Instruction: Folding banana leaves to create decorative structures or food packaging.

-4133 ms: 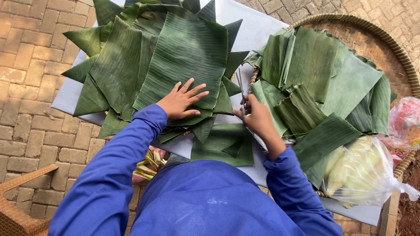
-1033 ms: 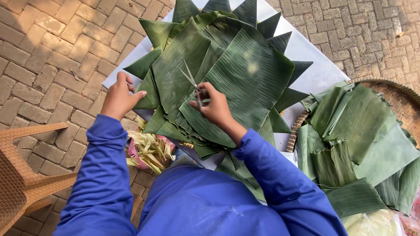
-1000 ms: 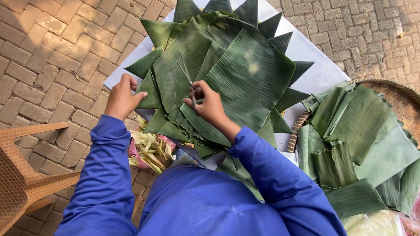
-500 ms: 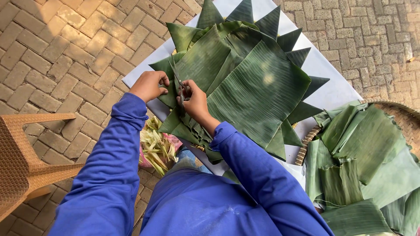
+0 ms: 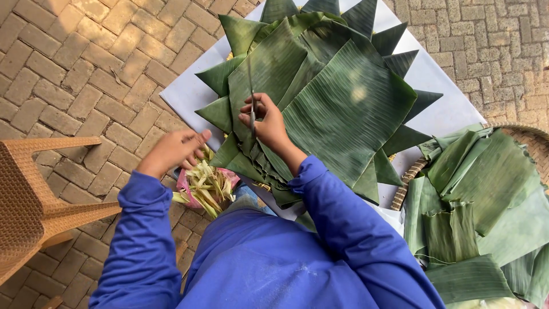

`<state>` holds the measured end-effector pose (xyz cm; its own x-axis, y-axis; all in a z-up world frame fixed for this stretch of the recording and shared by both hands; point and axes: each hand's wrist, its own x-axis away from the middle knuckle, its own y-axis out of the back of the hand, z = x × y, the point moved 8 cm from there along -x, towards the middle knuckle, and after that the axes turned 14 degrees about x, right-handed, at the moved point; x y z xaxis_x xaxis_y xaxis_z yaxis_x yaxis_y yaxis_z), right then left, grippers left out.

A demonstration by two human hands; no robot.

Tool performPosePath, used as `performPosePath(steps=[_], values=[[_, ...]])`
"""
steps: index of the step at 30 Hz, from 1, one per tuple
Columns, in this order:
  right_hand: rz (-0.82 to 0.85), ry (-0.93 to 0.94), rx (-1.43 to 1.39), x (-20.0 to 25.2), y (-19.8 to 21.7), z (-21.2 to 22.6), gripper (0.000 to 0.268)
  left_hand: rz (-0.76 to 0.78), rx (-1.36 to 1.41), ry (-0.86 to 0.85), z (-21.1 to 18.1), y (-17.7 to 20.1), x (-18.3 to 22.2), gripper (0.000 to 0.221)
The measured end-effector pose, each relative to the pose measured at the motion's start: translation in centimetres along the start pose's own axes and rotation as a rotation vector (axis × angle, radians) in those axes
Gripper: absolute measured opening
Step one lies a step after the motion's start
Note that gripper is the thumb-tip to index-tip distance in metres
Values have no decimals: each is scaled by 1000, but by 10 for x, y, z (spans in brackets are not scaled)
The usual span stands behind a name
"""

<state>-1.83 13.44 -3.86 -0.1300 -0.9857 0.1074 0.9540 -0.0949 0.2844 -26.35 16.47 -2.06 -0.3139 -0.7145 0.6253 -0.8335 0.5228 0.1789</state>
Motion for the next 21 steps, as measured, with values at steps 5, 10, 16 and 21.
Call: performPosePath(steps=[5,10,16,21], values=[[148,-49,84,41,17,37,40,294,52,61,43,-47,0,40],[179,179,473,103,-5,85,51,164,-6,-115,9,-35,-1,33],[198,378,691,126,-13,71,41,100,48,-176,12,-30,-6,34],[315,508,733,137,-8,78,43,135,255,-28,37,-35,11,46]])
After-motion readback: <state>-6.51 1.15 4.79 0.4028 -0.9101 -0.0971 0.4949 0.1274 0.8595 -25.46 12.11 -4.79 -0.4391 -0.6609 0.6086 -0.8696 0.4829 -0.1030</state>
